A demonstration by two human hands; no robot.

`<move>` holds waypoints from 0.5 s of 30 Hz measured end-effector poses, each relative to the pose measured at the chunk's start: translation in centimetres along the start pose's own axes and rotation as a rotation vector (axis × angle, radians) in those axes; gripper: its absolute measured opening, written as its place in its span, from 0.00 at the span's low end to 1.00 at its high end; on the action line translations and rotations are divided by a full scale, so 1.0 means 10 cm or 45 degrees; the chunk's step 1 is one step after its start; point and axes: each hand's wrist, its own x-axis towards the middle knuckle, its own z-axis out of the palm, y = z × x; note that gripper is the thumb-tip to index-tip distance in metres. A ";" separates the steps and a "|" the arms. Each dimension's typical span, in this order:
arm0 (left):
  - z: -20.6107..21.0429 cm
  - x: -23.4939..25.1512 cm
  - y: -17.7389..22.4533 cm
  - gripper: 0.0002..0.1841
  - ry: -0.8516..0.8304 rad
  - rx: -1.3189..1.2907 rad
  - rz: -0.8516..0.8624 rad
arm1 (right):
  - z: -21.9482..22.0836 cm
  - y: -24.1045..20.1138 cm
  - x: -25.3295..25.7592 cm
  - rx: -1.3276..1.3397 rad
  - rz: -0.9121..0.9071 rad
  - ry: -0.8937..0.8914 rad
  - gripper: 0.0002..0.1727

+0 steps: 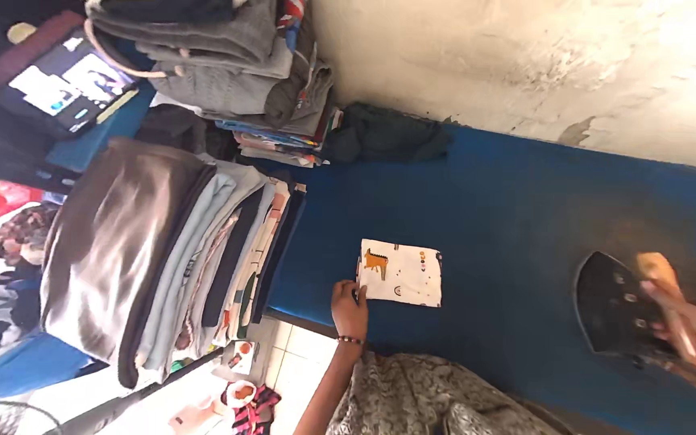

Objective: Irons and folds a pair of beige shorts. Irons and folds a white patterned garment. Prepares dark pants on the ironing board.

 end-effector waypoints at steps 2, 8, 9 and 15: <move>-0.07 0.03 0.02 0.15 -0.084 -0.037 -0.052 | 0.10 -0.26 -0.17 0.014 -0.095 -0.098 0.37; -0.23 0.17 -0.02 0.17 -0.375 -0.034 -0.107 | 1.26 -1.54 -1.40 -0.433 -0.699 -0.517 0.34; -0.26 0.18 -0.02 0.16 -0.366 -0.060 -0.106 | 1.59 -1.73 -1.55 -0.500 -0.795 -0.559 0.37; -0.66 0.21 -0.22 0.14 0.108 -0.345 0.151 | 2.63 -2.19 -2.33 -0.842 -1.170 -0.652 0.36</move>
